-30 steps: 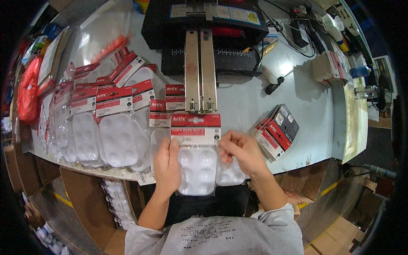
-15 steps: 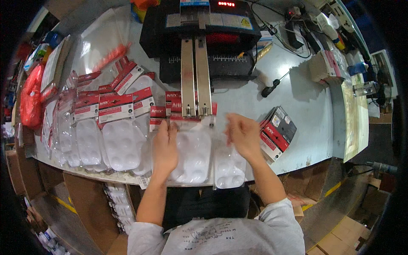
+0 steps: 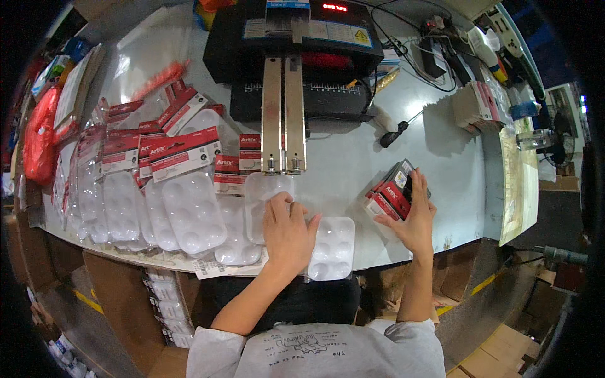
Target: The person repeatedly picks up white plastic mixing palettes and red Artix header cards, inserts the palettes into clear plastic bags, and seals them using a heat-sealing machine. The sealed packages are stacked on the table. The person briefly retrieves more palettes from a cardboard box on the floor.
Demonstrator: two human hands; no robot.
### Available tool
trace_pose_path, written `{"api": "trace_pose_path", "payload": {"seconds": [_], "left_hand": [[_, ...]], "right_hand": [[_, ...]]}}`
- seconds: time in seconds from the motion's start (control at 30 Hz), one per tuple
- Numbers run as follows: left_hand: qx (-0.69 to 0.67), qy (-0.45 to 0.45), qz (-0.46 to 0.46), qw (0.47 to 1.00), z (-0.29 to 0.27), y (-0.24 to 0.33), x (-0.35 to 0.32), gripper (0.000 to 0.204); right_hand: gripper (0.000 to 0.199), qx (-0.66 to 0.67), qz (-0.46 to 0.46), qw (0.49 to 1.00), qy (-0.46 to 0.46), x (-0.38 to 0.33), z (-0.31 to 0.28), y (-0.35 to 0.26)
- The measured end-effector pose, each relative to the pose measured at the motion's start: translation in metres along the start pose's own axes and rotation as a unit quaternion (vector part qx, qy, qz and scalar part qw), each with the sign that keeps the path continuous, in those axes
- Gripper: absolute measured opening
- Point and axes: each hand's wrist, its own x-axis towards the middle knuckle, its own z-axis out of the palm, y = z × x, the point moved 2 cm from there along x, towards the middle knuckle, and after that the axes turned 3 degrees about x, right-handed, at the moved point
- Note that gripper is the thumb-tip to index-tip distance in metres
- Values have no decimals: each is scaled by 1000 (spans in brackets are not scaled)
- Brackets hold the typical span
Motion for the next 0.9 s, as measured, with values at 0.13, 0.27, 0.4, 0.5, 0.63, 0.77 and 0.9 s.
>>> {"api": "trace_pose_path", "payload": {"seconds": [0.13, 0.27, 0.4, 0.5, 0.63, 0.77, 0.9], "left_hand": [[-95, 2, 26, 995, 7, 1, 0, 15], [-441, -121, -183, 871, -10, -7, 2, 13], [-632, -141, -195, 737, -35, -6, -6, 10], [-563, -198, -189, 780, -54, -3, -13, 18], [-499, -186, -137, 835, -70, 4, -19, 21], [-481, -165, -171, 844, -71, -1, -20, 18], [-405, -130, -158, 891, -74, -7, -19, 16]], "right_hand": [[110, -37, -2, 999, -5, -4, 1, 0], [85, 24, -8, 998, 49, -12, 4, -10], [48, 148, 34, 983, 103, -15, -11, -36], [31, 342, 93, 935, 25, -11, -28, -62], [18, 365, -108, 910, -165, 4, -22, -111], [24, 429, -54, 863, -261, 6, -4, -126], [45, 503, -49, 783, -363, -3, 11, -126]]}}
